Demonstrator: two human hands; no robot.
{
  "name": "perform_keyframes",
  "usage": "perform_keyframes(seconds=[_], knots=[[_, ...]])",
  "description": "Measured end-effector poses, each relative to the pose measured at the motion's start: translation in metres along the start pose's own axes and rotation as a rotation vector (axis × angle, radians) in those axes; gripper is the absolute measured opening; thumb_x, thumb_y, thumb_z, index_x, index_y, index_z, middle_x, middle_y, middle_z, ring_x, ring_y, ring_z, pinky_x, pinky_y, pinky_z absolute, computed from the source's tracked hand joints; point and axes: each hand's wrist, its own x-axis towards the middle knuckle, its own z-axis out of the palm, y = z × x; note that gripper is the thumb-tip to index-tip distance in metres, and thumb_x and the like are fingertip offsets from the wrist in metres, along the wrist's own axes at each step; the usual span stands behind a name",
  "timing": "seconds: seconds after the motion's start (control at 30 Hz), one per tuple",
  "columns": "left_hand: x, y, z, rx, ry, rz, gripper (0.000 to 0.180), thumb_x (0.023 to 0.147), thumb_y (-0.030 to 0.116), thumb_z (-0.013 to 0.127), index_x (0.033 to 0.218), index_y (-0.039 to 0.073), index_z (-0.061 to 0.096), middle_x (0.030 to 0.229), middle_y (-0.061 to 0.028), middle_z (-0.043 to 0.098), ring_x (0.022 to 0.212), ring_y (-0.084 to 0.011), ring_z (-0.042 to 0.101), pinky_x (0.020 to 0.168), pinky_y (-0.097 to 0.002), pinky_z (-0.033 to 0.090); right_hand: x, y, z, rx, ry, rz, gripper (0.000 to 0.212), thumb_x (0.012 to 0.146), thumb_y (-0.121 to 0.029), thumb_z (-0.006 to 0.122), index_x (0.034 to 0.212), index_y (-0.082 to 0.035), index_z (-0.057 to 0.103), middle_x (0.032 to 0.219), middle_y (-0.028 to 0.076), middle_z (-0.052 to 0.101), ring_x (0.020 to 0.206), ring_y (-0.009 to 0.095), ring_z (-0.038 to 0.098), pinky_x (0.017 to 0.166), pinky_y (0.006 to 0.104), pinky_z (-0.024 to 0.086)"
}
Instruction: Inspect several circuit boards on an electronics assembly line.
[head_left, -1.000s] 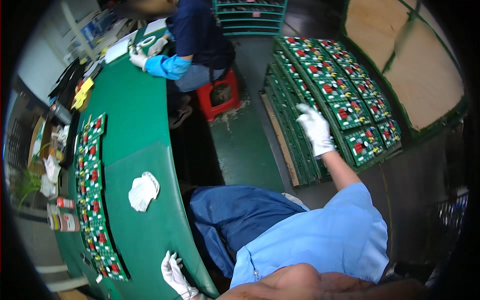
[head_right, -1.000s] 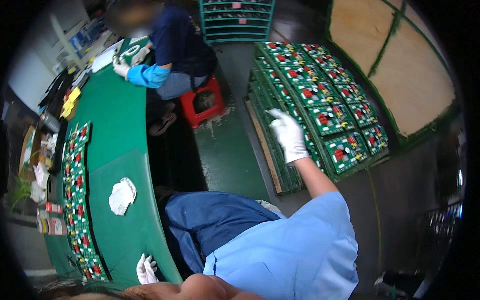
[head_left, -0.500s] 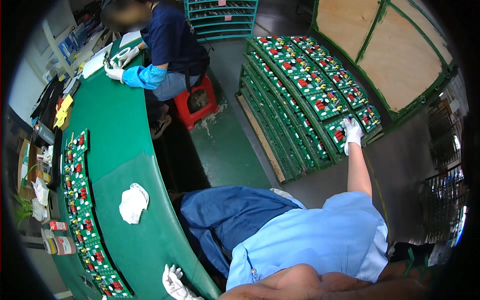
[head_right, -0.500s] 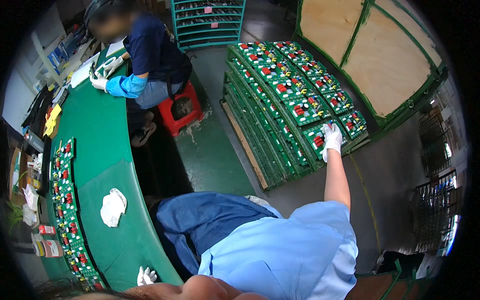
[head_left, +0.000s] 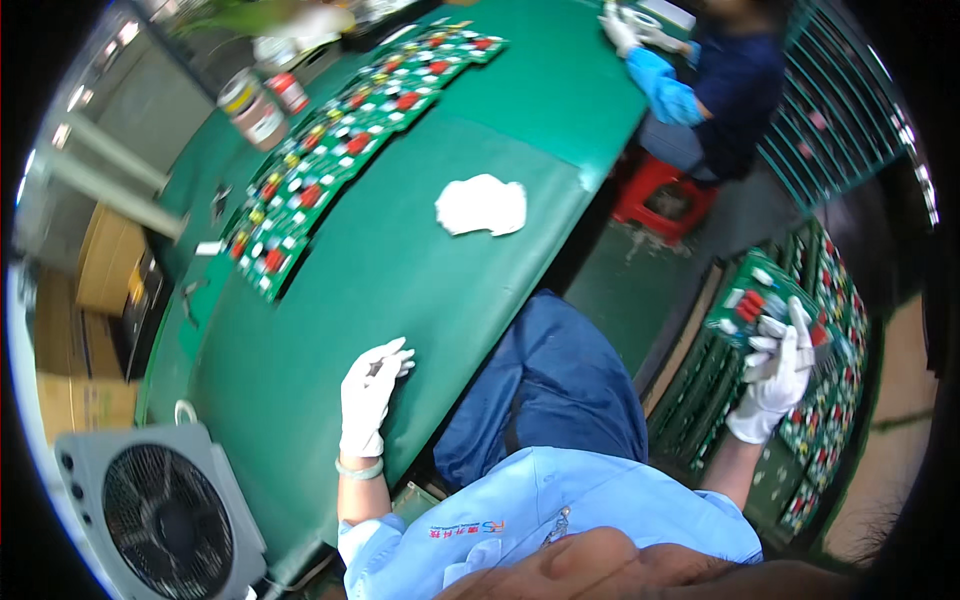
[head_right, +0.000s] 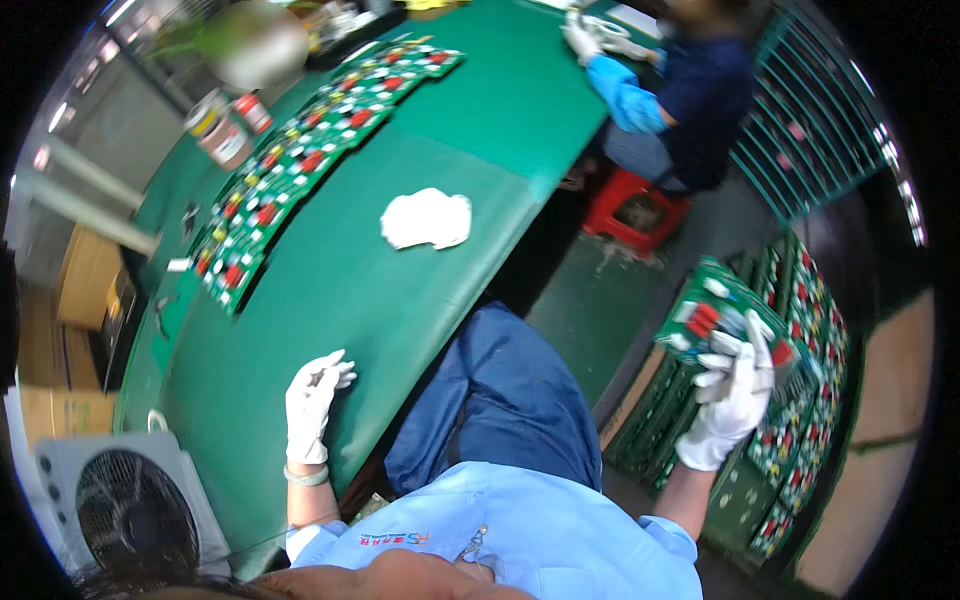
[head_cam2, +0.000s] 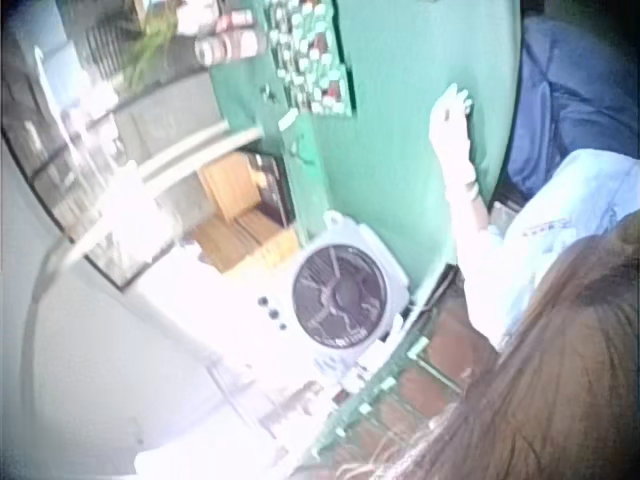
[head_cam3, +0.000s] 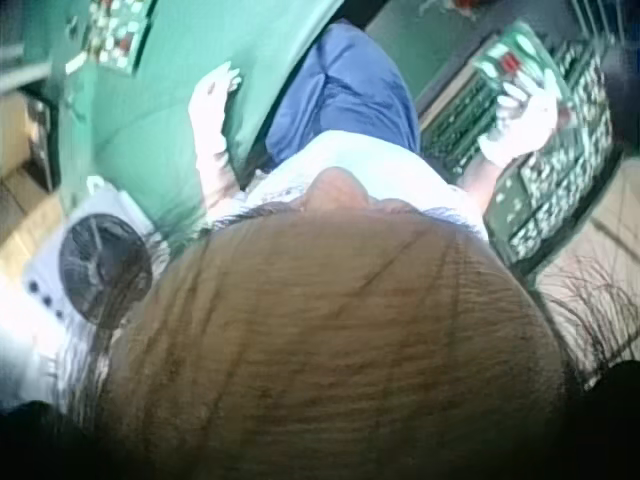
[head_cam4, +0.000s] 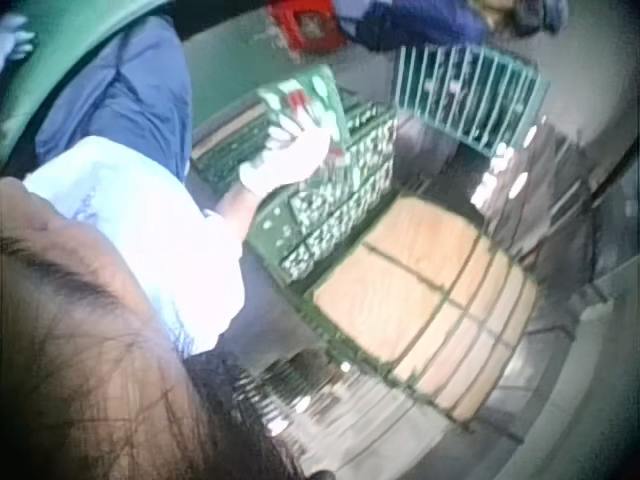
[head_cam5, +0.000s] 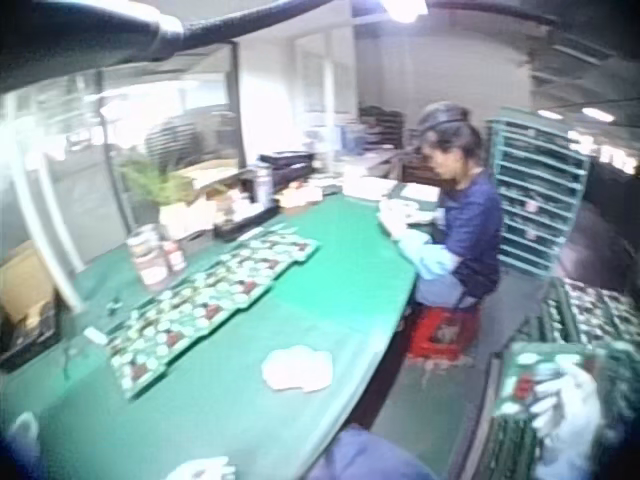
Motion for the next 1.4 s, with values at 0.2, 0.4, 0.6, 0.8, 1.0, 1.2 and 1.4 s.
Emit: perform_keyframes(seconds=[0.2, 0.4, 0.6, 0.8, 1.0, 1.2, 1.4], knots=[[-0.056, 0.003, -0.010, -0.002, 0.348, 0.252, 0.045, 0.089, -0.001, 0.057, 0.133, -0.003, 0.047, 0.130, -0.0180, 0.054, 0.115, -0.0256, 0.057, 0.100, -0.0365, 0.045, -0.055, 0.008, 0.184, 0.531, -0.620, 0.394, 0.048, 0.095, -0.022, 0.049, 0.131, 0.009, 0.047, 0.089, 0.018, 0.067, 0.062, 0.015, 0.063, 0.051, 0.0219, 0.050], [-0.080, 0.002, 0.004, 0.376, 0.628, 0.537, 0.073, 0.088, 0.033, 0.064, 0.144, -0.001, 0.033, 0.150, -0.0205, 0.031, 0.140, -0.0341, 0.030, 0.114, -0.0458, 0.024, -0.155, 0.028, 0.274, 0.612, -1.383, 0.724, 0.044, 0.100, -0.020, 0.047, 0.136, 0.006, 0.043, 0.123, 0.015, 0.060, 0.093, 0.019, 0.066, 0.075, 0.0264, 0.055], [-0.062, -0.006, -0.013, 1.018, 0.526, 0.218, 0.075, 0.075, 0.026, 0.077, 0.141, 0.013, 0.044, 0.145, -0.0220, 0.039, 0.136, -0.0368, 0.035, 0.107, -0.0463, 0.035, -0.193, 0.046, 0.301, 0.312, -1.822, 0.719, 0.043, 0.098, -0.023, 0.050, 0.139, -0.009, 0.048, 0.119, 0.006, 0.064, 0.087, 0.010, 0.065, 0.078, 0.0233, 0.052], [-0.062, 0.002, -0.046, 0.938, 0.423, 0.294, 0.053, 0.073, 0.019, 0.077, 0.122, 0.006, 0.060, 0.137, -0.0242, 0.047, 0.127, -0.0414, 0.046, 0.107, -0.0490, 0.034, -0.109, 0.077, 0.298, 0.078, -1.261, 0.119, 0.031, 0.098, -0.012, 0.049, 0.127, -0.002, 0.058, 0.114, 0.003, 0.066, 0.067, 0.003, 0.054, 0.055, 0.0185, 0.047], [-0.050, -0.002, -0.087, 1.035, 0.478, 0.265, 0.037, 0.071, 0.003, 0.062, 0.107, 0.007, 0.069, 0.130, -0.0200, 0.056, 0.129, -0.0395, 0.045, 0.114, -0.0526, 0.020, -0.045, 0.187, 0.325, -0.359, -1.069, -0.524, 0.039, 0.087, -0.001, 0.049, 0.123, -0.013, 0.057, 0.101, 0.008, 0.061, 0.088, 0.024, 0.061, 0.075, 0.0306, 0.051], [-0.024, -0.006, -0.095, 0.905, 0.359, 0.411, 0.040, 0.071, -0.004, 0.049, 0.101, 0.008, 0.071, 0.129, -0.0160, 0.059, 0.132, -0.0363, 0.042, 0.118, -0.0522, 0.007, -0.060, 0.175, 0.397, -0.204, -1.250, -0.742, 0.034, 0.088, -0.006, 0.044, 0.118, -0.014, 0.058, 0.111, 0.010, 0.062, 0.102, 0.028, 0.061, 0.085, 0.0345, 0.049], [-0.019, -0.013, -0.092, 0.835, 0.399, 0.468, 0.040, 0.068, -0.009, 0.052, 0.098, 0.009, 0.072, 0.120, -0.0136, 0.064, 0.127, -0.0355, 0.048, 0.118, -0.0539, 0.011, -0.107, 0.162, 0.474, -0.281, -1.392, -0.629, 0.037, 0.089, -0.008, 0.042, 0.124, -0.011, 0.056, 0.122, 0.013, 0.059, 0.116, 0.031, 0.054, 0.101, 0.0340, 0.041]])
